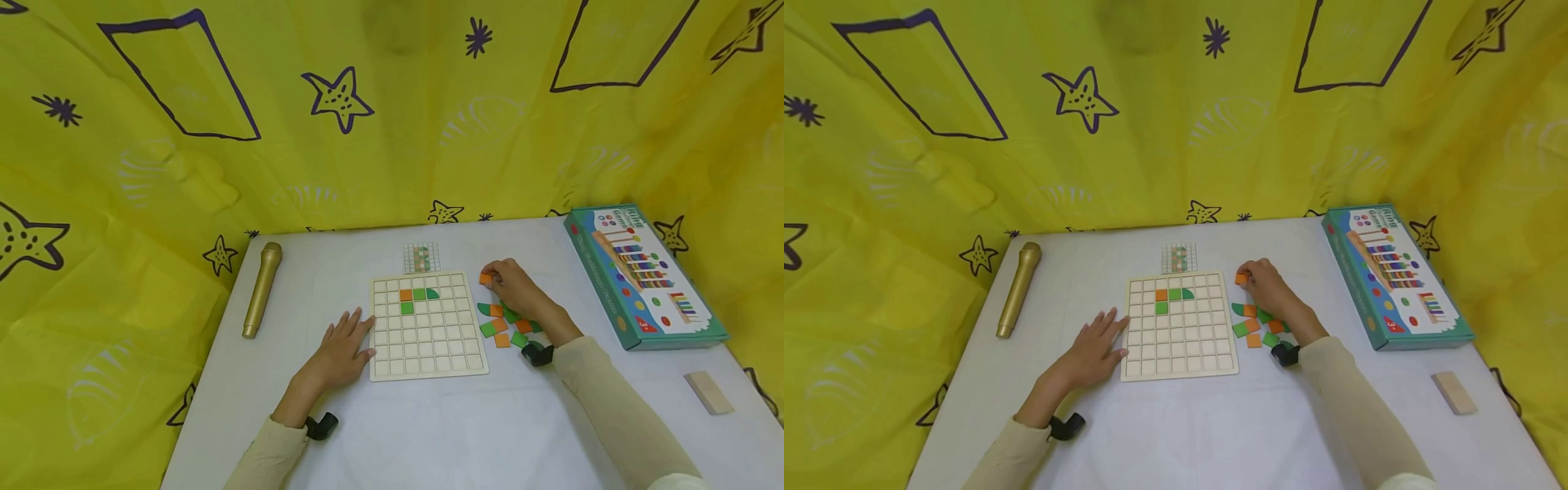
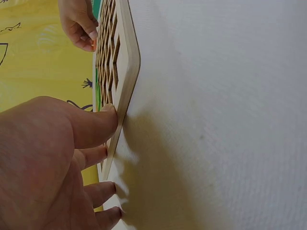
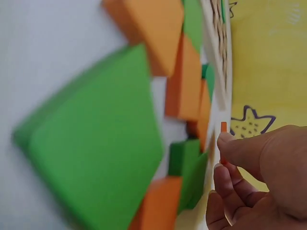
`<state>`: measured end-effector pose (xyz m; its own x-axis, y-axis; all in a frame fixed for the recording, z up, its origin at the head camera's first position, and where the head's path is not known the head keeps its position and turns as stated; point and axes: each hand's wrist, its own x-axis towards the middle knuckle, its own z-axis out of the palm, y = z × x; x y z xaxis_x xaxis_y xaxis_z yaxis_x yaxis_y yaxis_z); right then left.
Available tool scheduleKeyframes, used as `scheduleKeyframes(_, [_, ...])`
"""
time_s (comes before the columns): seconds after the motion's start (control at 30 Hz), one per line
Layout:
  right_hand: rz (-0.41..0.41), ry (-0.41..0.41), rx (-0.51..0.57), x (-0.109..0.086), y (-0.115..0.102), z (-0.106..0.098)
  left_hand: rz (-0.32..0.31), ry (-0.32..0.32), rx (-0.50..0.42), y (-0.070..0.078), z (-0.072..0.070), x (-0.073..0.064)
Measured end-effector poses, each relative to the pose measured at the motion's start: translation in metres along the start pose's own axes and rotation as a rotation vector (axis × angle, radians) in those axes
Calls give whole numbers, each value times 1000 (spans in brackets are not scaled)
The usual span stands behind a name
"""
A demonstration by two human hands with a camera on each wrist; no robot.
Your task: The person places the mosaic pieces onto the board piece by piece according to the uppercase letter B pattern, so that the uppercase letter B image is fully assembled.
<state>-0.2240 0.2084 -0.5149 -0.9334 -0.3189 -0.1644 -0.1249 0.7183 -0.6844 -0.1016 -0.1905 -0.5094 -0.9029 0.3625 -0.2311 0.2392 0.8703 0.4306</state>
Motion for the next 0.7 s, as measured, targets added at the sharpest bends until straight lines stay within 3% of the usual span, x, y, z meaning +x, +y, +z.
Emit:
scheduleKeyframes(0.23, [-80, -12, -4, -2, -23, 9, 1, -4, 6, -1, 1, 0])
scheduleKeyframes(0.5, [-195, -73, -20, -10, -53, 34, -6, -11, 15, -1, 1, 0])
scheduleKeyframes(0.7, [-243, -99, -71, -9, -63, 51, -4, -5, 18, 0, 1, 0])
